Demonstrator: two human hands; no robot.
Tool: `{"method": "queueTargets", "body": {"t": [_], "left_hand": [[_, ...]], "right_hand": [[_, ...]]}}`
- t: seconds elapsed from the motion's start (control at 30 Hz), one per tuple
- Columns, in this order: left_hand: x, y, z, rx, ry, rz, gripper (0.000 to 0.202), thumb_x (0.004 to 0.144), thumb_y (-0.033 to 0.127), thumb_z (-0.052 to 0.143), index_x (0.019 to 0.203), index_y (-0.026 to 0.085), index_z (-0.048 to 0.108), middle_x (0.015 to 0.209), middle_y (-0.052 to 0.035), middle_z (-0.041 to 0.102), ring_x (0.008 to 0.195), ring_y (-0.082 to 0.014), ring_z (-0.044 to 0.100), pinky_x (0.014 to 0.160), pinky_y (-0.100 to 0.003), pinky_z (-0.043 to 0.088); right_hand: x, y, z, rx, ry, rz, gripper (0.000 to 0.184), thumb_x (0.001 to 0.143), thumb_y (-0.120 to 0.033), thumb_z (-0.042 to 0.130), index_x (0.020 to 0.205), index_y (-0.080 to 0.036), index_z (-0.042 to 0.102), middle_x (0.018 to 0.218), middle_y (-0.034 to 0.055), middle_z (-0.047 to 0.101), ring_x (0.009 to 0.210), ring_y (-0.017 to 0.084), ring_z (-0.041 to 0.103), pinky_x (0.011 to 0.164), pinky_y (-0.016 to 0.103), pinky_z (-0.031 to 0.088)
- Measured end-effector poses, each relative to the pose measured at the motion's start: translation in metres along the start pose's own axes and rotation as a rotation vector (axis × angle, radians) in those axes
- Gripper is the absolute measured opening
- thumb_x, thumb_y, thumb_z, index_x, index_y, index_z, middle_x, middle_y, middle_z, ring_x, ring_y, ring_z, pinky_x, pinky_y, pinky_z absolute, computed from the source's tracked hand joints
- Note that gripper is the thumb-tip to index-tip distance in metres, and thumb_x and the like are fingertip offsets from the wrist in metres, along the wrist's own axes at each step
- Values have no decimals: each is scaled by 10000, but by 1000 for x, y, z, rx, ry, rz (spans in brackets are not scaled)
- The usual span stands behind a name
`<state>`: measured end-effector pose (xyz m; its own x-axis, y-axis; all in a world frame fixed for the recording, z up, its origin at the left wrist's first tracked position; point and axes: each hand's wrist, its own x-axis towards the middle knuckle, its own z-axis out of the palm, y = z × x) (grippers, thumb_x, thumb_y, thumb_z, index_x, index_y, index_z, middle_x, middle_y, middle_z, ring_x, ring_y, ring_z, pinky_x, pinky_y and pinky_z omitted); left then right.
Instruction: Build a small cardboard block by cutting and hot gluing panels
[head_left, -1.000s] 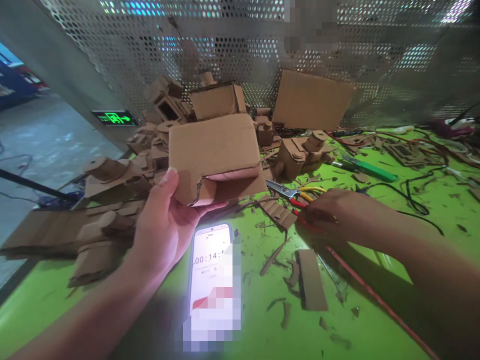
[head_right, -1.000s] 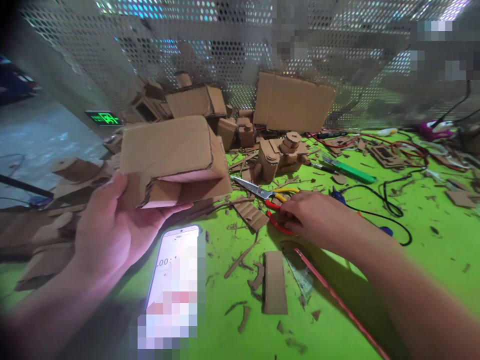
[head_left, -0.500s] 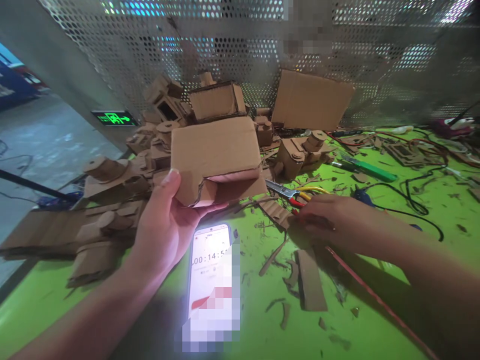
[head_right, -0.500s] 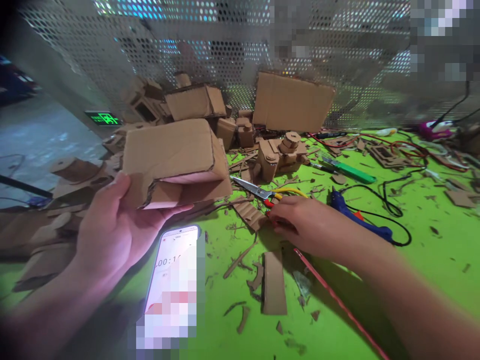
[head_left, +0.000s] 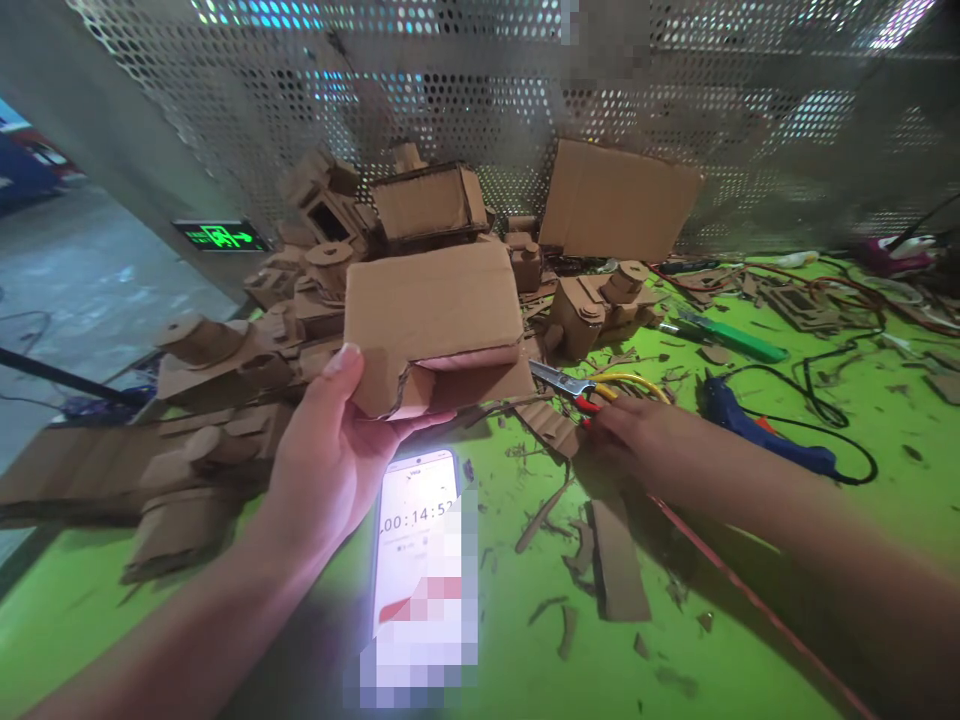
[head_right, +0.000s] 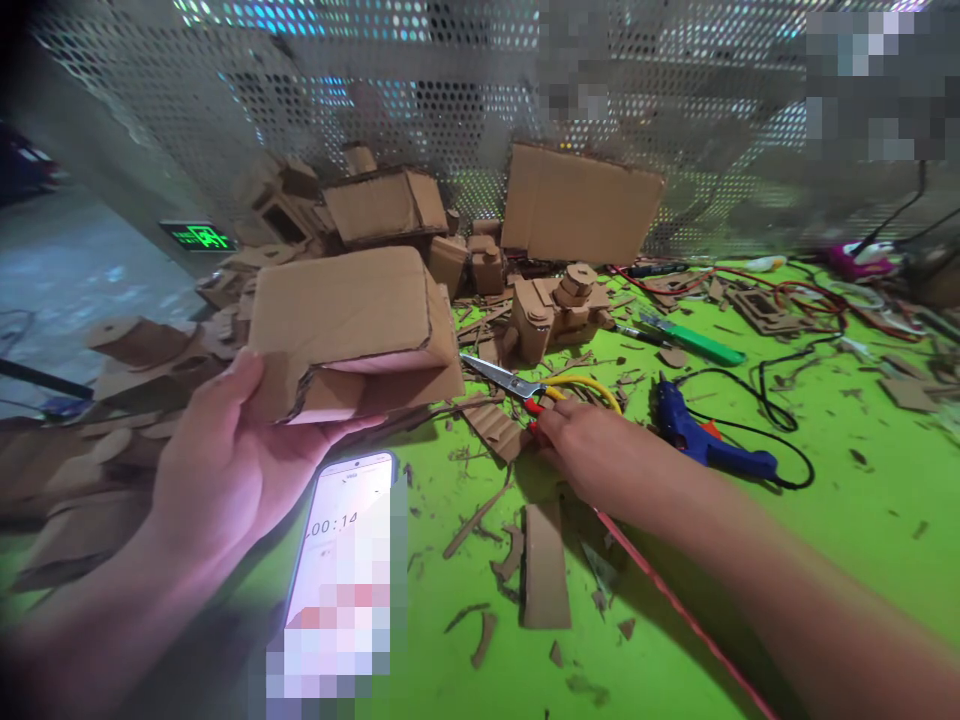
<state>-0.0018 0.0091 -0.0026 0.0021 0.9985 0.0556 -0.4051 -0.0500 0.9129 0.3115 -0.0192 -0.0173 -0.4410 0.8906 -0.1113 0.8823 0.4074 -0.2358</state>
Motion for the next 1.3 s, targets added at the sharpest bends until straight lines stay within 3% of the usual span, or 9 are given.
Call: {"method": "queueTargets", "body": {"t": [0.27, 0.4, 0.53, 0.67, 0.8, 0.97, 1.07, 1.17, 1.3], "left_hand": [[0, 1, 1, -3, -15, 11, 293, 1009, 453, 663, 1160, 250, 810, 1110, -61, 843, 900, -252, 788, 707, -406, 754], [0, 0, 0, 3, -15, 2, 305, 1010, 458, 656, 1169, 252, 816, 1092, -71, 837, 891, -255, 774, 679, -387, 745], [0, -1, 0, 11, -1, -12, 336, 997, 481, 666, 1199, 259, 817, 1139, -76, 833, 938, -283, 772, 699, -442, 751], [0, -1, 1, 9, -38, -22, 330, 985, 488, 692, 1193, 265, 819, 1208, -64, 838, 997, -288, 794, 777, -472, 758], [0, -1, 4, 16, -64, -17, 303, 981, 471, 712, 1182, 271, 820, 1172, -46, 858, 926, -274, 816, 798, -484, 760], [-2, -2, 4, 7, -63, -30, 349, 916, 501, 813, 1186, 280, 815, 1249, -22, 851, 929, -276, 819, 781, -487, 764], [-4, -4, 3, 13, -73, -53, 375, 926, 513, 809, 1212, 270, 807, 1253, -31, 850, 951, -270, 818, 792, -459, 761], [-5, -5, 2, 25, -80, -69, 442, 922, 530, 813, 1271, 260, 787, 1214, -40, 854, 964, -257, 815, 784, -404, 755], [-8, -3, 4, 35, -72, -101, 573, 872, 551, 861, 1350, 254, 752, 1123, -44, 859, 895, -252, 816, 739, -388, 755]], "right_hand": [[-8, -4, -22, 178, 84, 4, 139, 1098, -297, 565, 1117, -252, 696, 916, 21, 799, 758, 197, 739, 663, 293, 510], [-11, -2, -28, 636, 38, -30, 347, 1096, -401, 616, 1432, -333, 668, 1287, 42, 815, 1027, 210, 804, 813, 302, 621], [-15, -9, -29, 1041, -114, 21, 622, 1112, -673, 477, 1665, -389, 490, 1129, 62, 839, 761, 210, 798, 590, 309, 601], [-14, -12, -26, 1009, -68, 37, 566, 1108, -678, 494, 1563, -367, 624, 1191, 62, 826, 681, 154, 744, 612, 299, 578], [-10, -6, -22, 1045, 6, 120, 621, 1112, -693, 453, 1518, -277, 673, 956, 82, 833, 673, 189, 731, 577, 304, 525], [-7, 2, -21, 1285, -101, 104, 639, 1104, -737, 377, 1508, -341, 674, 1532, 162, 709, 544, 110, 692, 474, 276, 457], [-2, 5, -19, 1408, -186, 80, 650, 1098, -754, 350, 1555, -383, 627, 1684, 129, 583, 906, 238, 838, 499, 258, 516], [1, 6, -17, 1391, -145, 114, 622, 1112, -710, 376, 1592, -376, 589, 1714, 105, 551, 1336, 339, 728, 500, 231, 536], [0, 2, -22, 1072, 21, 133, 658, 1148, -653, 238, 1573, -311, 604, 1614, 132, 652, 1240, 317, 778, 548, 293, 601]]}}
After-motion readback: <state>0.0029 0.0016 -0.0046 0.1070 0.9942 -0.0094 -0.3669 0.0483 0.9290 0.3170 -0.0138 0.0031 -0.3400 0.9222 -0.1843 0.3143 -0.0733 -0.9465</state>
